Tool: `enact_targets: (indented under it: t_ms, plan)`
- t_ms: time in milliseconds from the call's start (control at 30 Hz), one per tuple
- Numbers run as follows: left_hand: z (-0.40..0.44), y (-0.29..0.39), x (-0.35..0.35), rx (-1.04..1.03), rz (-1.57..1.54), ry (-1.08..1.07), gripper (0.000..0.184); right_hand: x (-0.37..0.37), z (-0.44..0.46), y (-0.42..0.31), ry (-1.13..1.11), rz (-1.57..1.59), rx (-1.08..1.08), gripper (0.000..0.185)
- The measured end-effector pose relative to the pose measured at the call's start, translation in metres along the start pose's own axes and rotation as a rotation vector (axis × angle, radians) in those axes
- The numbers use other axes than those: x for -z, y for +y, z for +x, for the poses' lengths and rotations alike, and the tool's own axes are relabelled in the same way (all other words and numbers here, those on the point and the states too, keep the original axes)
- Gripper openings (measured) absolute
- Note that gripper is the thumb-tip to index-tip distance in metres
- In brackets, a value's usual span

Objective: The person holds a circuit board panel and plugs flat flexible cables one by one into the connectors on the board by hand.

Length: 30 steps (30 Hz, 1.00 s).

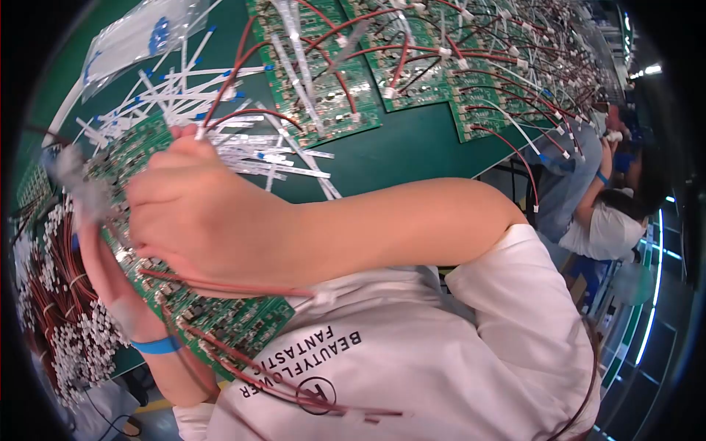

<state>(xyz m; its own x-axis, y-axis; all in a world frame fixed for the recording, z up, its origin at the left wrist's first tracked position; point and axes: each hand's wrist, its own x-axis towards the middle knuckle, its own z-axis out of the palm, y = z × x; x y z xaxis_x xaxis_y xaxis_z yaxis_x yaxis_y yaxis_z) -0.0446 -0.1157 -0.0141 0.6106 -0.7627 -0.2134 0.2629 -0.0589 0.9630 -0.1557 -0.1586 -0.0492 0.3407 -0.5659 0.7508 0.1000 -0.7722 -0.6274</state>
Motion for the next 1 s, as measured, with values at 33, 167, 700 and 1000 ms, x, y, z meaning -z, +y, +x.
enact_targets:
  t_ms: [33,167,700,1000]
  plan:
    - [0.002,-0.001,0.003,-0.028,0.008,0.020,0.039,0.003,0.000,-0.001,-0.027,-0.011,-0.007,0.006]
    - [0.007,-0.007,0.007,-0.101,0.029,0.063,0.038,0.009,0.002,-0.002,-0.061,-0.029,-0.035,0.007]
    - [0.015,-0.008,0.003,-0.135,-0.021,0.136,0.037,0.022,0.010,-0.003,-0.183,-0.150,0.036,0.005]
    - [0.019,0.003,0.014,0.177,-0.373,-0.036,0.053,0.021,0.012,-0.006,-0.069,0.104,0.108,0.024]
